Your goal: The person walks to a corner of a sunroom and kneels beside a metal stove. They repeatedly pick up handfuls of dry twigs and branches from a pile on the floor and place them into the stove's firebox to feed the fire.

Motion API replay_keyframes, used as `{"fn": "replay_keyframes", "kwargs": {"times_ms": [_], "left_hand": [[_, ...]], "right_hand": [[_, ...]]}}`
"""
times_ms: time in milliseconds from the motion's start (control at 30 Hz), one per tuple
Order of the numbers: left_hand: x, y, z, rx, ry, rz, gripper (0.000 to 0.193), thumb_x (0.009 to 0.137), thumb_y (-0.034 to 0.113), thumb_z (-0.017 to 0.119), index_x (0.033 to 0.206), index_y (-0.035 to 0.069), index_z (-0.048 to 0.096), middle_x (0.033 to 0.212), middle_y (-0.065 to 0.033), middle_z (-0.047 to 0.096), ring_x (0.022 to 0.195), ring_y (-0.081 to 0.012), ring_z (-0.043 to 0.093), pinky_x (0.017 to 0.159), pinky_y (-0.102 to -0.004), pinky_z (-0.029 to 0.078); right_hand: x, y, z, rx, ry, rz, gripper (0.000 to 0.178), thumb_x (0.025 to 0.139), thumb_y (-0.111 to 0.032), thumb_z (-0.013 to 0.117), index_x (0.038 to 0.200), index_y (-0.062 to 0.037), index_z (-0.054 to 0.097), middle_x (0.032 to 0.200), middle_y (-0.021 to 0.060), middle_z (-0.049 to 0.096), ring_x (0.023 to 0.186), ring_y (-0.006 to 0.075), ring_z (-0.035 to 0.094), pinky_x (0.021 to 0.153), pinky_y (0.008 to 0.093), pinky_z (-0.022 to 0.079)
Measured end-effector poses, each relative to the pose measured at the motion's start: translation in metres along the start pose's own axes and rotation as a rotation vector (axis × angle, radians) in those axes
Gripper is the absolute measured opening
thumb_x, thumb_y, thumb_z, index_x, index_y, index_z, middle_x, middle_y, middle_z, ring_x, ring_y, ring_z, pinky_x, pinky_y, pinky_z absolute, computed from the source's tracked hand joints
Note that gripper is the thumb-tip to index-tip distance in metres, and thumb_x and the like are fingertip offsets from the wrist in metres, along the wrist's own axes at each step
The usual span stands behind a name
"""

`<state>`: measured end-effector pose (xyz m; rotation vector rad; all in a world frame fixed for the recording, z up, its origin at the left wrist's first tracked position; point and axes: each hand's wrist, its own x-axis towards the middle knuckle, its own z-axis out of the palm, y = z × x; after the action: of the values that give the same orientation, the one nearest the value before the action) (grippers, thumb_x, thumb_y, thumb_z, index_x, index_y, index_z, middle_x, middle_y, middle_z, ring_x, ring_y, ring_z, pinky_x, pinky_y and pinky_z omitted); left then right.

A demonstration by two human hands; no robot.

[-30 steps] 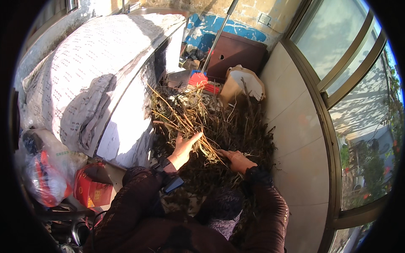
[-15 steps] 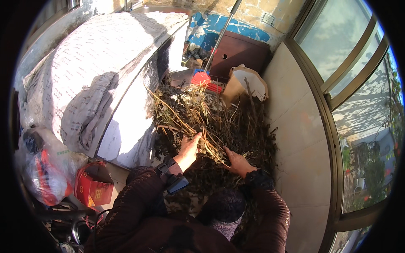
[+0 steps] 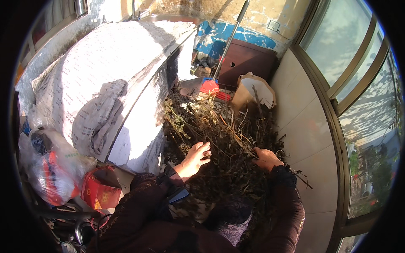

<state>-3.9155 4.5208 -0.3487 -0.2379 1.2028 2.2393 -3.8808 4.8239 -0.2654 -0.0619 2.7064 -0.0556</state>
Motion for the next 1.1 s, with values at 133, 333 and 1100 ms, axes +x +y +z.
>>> {"fn": "replay_keyframes", "kwargs": {"times_ms": [133, 333, 1100], "left_hand": [[-0.011, 0.012, -0.011, -0.016, 0.032, 0.039, 0.093, 0.087, 0.044, 0.068, 0.148, -0.001, 0.013, 0.135, -0.0155, 0.045, 0.120, -0.0249, 0.048, 0.092, -0.0395, 0.045], [-0.031, 0.030, -0.020, 0.007, 0.029, 0.073, 0.087, 0.090, 0.042, 0.065, 0.147, -0.001, 0.017, 0.143, -0.0212, 0.040, 0.127, -0.0313, 0.046, 0.100, -0.0456, 0.042], [-0.098, 0.082, -0.057, -0.043, 0.033, 0.019, 0.037, 0.102, 0.020, 0.046, 0.135, 0.005, 0.044, 0.123, -0.0185, 0.058, 0.109, -0.0283, 0.059, 0.095, -0.0414, 0.047]], "right_hand": [[0.014, -0.012, -0.033, 0.002, 0.025, -0.105, 0.049, 0.085, -0.033, 0.065, 0.121, -0.0009, 0.051, 0.107, 0.0223, 0.062, 0.107, 0.0384, 0.056, 0.089, 0.0446, 0.046], [0.067, -0.043, -0.062, -0.105, -0.042, -0.180, 0.056, 0.087, -0.041, 0.061, 0.128, -0.0035, 0.052, 0.124, 0.0182, 0.058, 0.118, 0.0341, 0.053, 0.098, 0.0403, 0.044], [0.290, -0.139, 0.034, 0.188, 0.150, -0.447, 0.062, 0.095, -0.041, 0.051, 0.141, -0.0011, 0.038, 0.100, 0.0268, 0.063, 0.097, 0.0411, 0.060, 0.085, 0.0456, 0.048]]}}
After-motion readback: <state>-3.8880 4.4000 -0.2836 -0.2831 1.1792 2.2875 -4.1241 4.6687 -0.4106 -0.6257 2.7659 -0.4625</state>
